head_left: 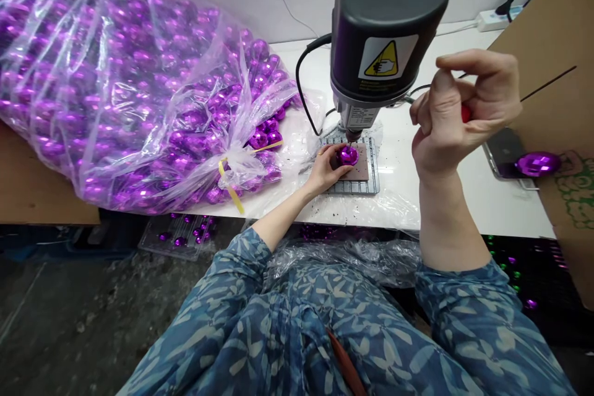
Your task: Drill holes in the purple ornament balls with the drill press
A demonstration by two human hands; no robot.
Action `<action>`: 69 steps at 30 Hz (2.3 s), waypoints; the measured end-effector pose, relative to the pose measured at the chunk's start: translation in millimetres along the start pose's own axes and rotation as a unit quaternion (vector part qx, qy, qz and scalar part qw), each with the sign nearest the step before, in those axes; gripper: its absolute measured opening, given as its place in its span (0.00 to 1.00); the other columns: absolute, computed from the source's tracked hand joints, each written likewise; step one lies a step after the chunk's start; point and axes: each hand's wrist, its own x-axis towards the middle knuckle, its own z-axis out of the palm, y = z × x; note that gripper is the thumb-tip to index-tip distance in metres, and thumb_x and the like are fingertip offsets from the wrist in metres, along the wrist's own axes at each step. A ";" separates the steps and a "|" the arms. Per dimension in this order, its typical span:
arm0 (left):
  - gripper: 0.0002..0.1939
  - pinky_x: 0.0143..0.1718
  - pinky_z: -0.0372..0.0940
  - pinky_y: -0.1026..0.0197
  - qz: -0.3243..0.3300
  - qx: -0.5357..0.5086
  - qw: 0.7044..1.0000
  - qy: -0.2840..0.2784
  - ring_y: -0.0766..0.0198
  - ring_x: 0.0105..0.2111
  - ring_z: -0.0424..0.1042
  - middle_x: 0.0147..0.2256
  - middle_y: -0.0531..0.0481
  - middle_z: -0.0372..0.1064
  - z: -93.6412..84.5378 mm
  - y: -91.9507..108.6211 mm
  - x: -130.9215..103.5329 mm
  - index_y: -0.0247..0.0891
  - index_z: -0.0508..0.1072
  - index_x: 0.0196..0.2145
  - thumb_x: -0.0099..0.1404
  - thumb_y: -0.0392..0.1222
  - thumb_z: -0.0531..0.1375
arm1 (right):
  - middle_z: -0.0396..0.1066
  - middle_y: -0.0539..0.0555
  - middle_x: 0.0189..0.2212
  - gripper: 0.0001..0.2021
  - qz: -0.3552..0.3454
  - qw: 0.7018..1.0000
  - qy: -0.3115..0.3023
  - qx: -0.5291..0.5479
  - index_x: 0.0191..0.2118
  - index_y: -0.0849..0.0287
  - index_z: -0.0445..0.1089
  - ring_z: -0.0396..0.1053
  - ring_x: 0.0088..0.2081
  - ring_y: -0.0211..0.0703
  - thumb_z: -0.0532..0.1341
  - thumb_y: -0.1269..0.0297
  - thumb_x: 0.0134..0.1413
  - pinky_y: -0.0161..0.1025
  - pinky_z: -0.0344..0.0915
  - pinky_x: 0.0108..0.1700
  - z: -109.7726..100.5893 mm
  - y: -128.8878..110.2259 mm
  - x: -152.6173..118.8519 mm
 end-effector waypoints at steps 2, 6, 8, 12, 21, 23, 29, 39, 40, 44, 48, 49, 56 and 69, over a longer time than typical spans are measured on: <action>0.33 0.80 0.64 0.28 -0.005 -0.002 1.000 0.000 0.37 0.73 0.72 0.66 0.35 0.76 -0.1 1.3 -0.2 0.44 0.79 0.66 0.66 0.45 0.81 | 0.67 0.42 0.29 0.14 -0.013 1.000 0.005 0.003 0.46 0.53 0.79 0.56 0.20 0.21 0.70 0.46 0.71 0.31 0.55 0.24 -0.6 0.6 -3.2; 0.34 0.80 0.63 0.30 -0.007 -0.006 1.000 -0.006 0.37 0.74 0.70 0.66 0.36 0.76 -0.3 3.6 -0.6 0.44 0.80 0.66 0.65 0.45 0.80 | 0.67 0.40 0.30 0.12 -0.040 0.999 0.015 0.008 0.45 0.52 0.79 0.55 0.20 0.20 0.71 0.49 0.71 0.31 0.60 0.25 -2.8 4.2 -7.0; 0.34 0.80 0.63 0.30 -0.008 -0.008 1.000 -0.005 0.37 0.73 0.70 0.66 0.35 0.76 -0.3 4.4 -0.8 0.44 0.80 0.66 0.65 0.45 0.80 | 0.66 0.41 0.29 0.11 -0.050 0.999 0.015 0.012 0.45 0.53 0.79 0.55 0.20 0.21 0.70 0.50 0.72 0.32 0.61 0.26 -4.2 7.7 -10.7; 0.33 0.80 0.63 0.31 -0.008 -0.010 1.000 -0.007 0.37 0.74 0.70 0.66 0.36 0.76 -0.2 4.3 -1.0 0.44 0.79 0.66 0.66 0.45 0.80 | 0.53 0.42 0.22 0.11 -0.064 0.998 0.021 0.017 0.45 0.50 0.75 0.53 0.18 0.26 0.69 0.49 0.73 0.34 0.60 0.24 -7.6 20.5 -22.8; 0.34 0.78 0.66 0.29 -0.014 -0.001 1.000 -0.003 0.37 0.72 0.72 0.66 0.36 0.74 0.3 1.7 -0.1 0.46 0.79 0.66 0.66 0.46 0.80 | 0.64 0.47 0.27 0.17 -0.059 0.998 0.030 -0.013 0.45 0.44 0.77 0.60 0.22 0.34 0.62 0.38 0.73 0.40 0.65 0.26 -24.7 72.5 -51.2; 0.33 0.77 0.67 0.28 -0.012 0.000 1.000 0.000 0.37 0.71 0.73 0.65 0.35 0.75 0.9 2.0 0.4 0.46 0.79 0.66 0.66 0.45 0.80 | 0.59 0.46 0.24 0.18 -0.065 0.997 0.031 -0.021 0.45 0.43 0.77 0.60 0.22 0.34 0.63 0.36 0.72 0.39 0.65 0.27 -24.4 71.9 -51.5; 0.33 0.77 0.67 0.29 0.001 0.000 1.000 -0.003 0.38 0.70 0.73 0.64 0.35 0.76 0.3 4.0 0.2 0.44 0.78 0.65 0.66 0.45 0.81 | 0.71 0.44 0.32 0.13 -0.052 0.998 0.018 -0.010 0.46 0.49 0.78 0.54 0.19 0.23 0.66 0.46 0.74 0.33 0.59 0.22 -4.9 21.7 -5.1; 0.31 0.74 0.69 0.32 -0.004 -0.002 0.999 0.042 0.40 0.68 0.75 0.62 0.38 0.80 3.8 14.3 -7.0 0.44 0.80 0.61 0.63 0.44 0.82 | 0.74 0.42 0.37 0.06 0.110 0.992 -0.061 0.029 0.44 0.57 0.75 0.53 0.18 0.19 0.71 0.64 0.69 0.27 0.50 0.16 12.8 0.1 69.3; 0.30 0.73 0.70 0.33 -0.006 0.002 0.998 0.062 0.41 0.67 0.76 0.61 0.38 0.81 3.2 17.8 -11.5 0.44 0.80 0.60 0.63 0.45 0.82 | 0.73 0.42 0.34 0.07 0.120 0.990 -0.065 0.032 0.43 0.57 0.75 0.52 0.18 0.20 0.72 0.63 0.68 0.28 0.50 0.16 13.2 1.3 70.5; 0.27 0.64 0.74 0.35 0.037 0.020 0.998 0.057 0.45 0.56 0.80 0.54 0.42 0.84 -7.3 33.0 -53.2 0.46 0.82 0.56 0.66 0.59 0.79 | 0.69 0.43 0.29 0.05 0.148 0.986 -0.059 0.041 0.40 0.56 0.77 0.52 0.18 0.24 0.73 0.65 0.64 0.30 0.50 0.17 15.3 0.0 72.1; 0.26 0.50 0.76 0.38 0.114 0.059 0.971 -0.200 0.45 0.44 0.79 0.41 0.44 0.82 -22.1 33.1 -122.9 0.54 0.86 0.54 0.67 0.71 0.74 | 0.68 0.44 0.28 0.04 0.128 0.990 -0.038 0.047 0.37 0.57 0.76 0.54 0.18 0.24 0.70 0.71 0.63 0.31 0.50 0.17 19.2 -4.5 71.6; 0.26 0.48 0.75 0.37 0.116 0.075 0.960 -0.246 0.42 0.43 0.78 0.39 0.43 0.81 -25.2 29.9 -139.0 0.56 0.87 0.53 0.67 0.73 0.73 | 0.67 0.45 0.28 0.04 0.123 0.991 -0.035 0.048 0.37 0.56 0.76 0.53 0.18 0.25 0.70 0.72 0.62 0.32 0.50 0.17 20.2 -5.0 71.3; 0.25 0.55 0.77 0.36 0.115 0.083 0.965 -0.222 0.43 0.45 0.80 0.40 0.43 0.82 -55.0 13.9 -145.4 0.54 0.86 0.47 0.71 0.76 0.69 | 0.69 0.46 0.27 0.05 0.121 0.991 -0.027 0.048 0.37 0.55 0.77 0.54 0.19 0.27 0.72 0.70 0.62 0.34 0.49 0.17 21.5 -2.6 70.4; 0.15 0.83 0.36 0.12 -0.044 0.262 0.957 0.118 0.26 0.76 0.67 0.61 0.30 0.80 -132.2 -1.2 37.9 0.43 0.83 0.48 0.64 0.38 0.70 | 0.64 0.46 0.23 0.06 0.114 0.991 -0.022 0.073 0.35 0.54 0.79 0.54 0.18 0.29 0.72 0.72 0.60 0.35 0.49 0.17 21.4 -2.4 70.5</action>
